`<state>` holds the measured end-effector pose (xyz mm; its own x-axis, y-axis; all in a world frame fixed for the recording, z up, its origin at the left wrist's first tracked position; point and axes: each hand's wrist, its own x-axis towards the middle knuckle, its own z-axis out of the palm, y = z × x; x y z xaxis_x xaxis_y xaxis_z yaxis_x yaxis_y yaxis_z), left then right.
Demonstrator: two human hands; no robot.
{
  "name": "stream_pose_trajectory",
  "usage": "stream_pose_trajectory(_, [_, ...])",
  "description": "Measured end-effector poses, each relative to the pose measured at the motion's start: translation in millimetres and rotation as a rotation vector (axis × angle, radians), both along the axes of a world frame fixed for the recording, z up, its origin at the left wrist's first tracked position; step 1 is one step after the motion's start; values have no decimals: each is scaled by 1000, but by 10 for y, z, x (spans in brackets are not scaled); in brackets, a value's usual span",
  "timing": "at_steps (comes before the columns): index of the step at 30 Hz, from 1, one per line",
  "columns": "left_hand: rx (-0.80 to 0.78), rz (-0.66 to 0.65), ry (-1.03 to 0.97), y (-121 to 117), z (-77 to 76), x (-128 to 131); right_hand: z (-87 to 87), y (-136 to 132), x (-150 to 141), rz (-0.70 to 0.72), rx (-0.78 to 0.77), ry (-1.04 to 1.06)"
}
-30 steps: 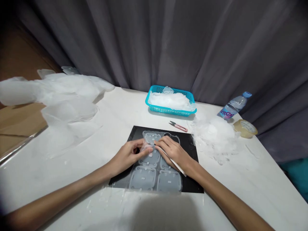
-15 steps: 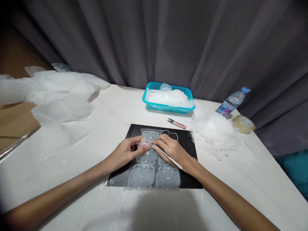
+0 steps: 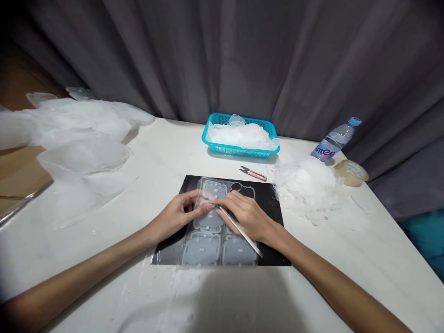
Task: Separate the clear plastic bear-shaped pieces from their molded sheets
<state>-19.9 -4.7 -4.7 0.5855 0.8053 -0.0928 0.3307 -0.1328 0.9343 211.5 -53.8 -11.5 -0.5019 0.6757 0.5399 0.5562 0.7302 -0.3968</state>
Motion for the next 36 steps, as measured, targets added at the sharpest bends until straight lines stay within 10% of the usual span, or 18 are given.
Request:
stream_pose_trajectory(7, [-69, -9, -41, 23, 21, -1, 113, -70, 112, -70, -65, 77])
stream_pose_trajectory(19, [-246, 50, -180, 41, 70, 1, 115, -774, -391, 79, 191, -448])
stream_pose_trajectory(27, [-316, 83, -258, 46, 105, -44, 9, -840, -361, -7, 135, -508])
stream_pose_trajectory(36, [-345, 99, -321, 43, 137, -80, -6, -981, -474, 208, 313, -304])
